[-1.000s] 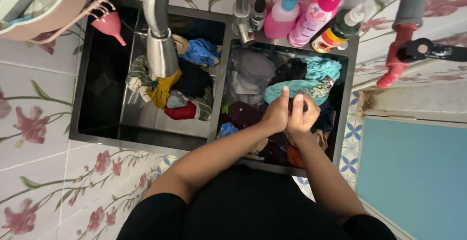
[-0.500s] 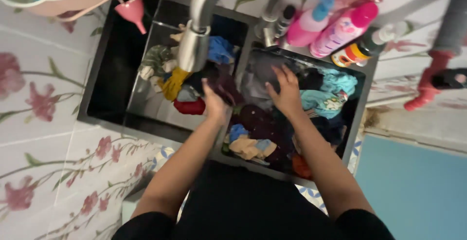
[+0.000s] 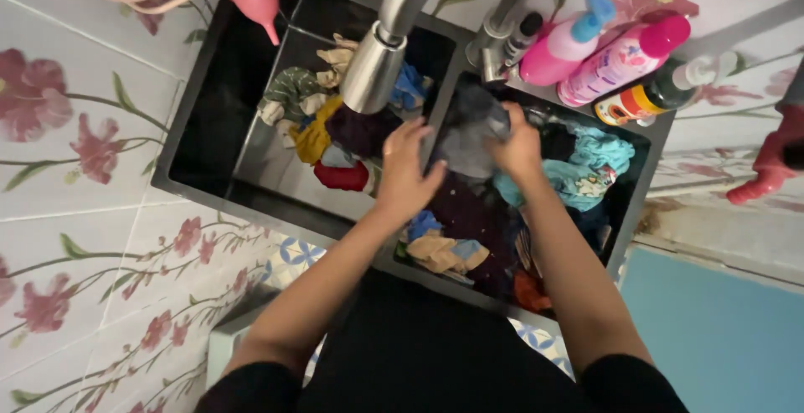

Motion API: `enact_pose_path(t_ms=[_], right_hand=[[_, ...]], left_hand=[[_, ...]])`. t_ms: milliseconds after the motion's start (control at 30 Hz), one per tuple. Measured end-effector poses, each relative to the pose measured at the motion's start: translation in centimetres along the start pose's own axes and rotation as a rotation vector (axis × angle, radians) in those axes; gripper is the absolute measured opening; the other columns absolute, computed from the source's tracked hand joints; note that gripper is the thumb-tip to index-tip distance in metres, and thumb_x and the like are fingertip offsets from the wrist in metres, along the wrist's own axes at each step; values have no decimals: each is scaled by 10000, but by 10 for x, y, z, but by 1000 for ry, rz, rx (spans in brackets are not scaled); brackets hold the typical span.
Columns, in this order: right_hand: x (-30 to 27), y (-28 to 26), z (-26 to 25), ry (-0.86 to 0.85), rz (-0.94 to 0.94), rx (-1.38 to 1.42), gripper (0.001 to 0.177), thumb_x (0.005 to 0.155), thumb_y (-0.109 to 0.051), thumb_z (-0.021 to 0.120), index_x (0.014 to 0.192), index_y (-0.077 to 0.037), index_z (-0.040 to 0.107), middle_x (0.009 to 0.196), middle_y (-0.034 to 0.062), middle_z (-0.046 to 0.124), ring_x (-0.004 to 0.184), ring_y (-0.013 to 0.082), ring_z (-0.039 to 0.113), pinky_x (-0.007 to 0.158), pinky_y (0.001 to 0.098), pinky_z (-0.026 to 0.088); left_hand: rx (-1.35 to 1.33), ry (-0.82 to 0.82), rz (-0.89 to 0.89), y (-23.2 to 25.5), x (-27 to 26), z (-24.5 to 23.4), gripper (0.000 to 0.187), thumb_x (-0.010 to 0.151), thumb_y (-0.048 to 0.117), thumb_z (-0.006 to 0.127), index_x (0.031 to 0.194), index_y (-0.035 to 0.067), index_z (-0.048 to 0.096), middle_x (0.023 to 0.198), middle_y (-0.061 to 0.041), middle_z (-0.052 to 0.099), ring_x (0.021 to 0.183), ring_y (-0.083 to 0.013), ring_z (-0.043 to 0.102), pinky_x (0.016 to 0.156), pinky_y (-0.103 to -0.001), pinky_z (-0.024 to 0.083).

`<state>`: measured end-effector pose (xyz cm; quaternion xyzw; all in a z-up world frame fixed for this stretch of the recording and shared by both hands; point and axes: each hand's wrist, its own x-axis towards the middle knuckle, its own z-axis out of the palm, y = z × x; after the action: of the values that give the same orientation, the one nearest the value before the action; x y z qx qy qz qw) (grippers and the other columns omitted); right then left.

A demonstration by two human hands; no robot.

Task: Hand washing various items of clothing in a bathroom sink.

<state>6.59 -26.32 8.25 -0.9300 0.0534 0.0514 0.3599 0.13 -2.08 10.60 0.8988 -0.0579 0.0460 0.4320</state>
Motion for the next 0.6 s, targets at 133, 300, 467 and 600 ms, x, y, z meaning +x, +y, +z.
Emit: enact_pose_path(t_ms=[133,300,467,600], right_hand=[[-47,-8,-26,269,-434,174,545,699,-78,749,1229,-8,644,1096,231,719,1006,405,717,876,431,564],[-85,-12,-58,330,-470,140,303,707,-64,726,1005,-7,723,922,173,716,806,321,727,731,366,583],[-99,-11,-78,443,-538,207,241,718,-52,716,954,-6,695,895,165,716,767,303,723,723,366,578],[-106,-35,-105,362,-501,194,205,635,-59,715,838,-32,692,761,127,663,662,295,691,648,378,552]], left_hand=[[-2,-119,299,62,22,-4,876,805,267,851,1519,44,394,1643,-204,365,1560,-415,276,1297,-521,226],[-42,-384,512,102,40,12,1471,388,439,1005,1533,-30,209,1603,-273,285,1506,-470,196,1213,-575,159],[-240,-500,538,116,38,40,1390,423,403,1013,1548,81,262,1556,-196,433,1480,-422,358,1237,-549,249],[-600,-658,374,114,31,69,1105,584,338,957,1505,147,378,1289,-99,688,1189,-276,696,1026,-412,550]])
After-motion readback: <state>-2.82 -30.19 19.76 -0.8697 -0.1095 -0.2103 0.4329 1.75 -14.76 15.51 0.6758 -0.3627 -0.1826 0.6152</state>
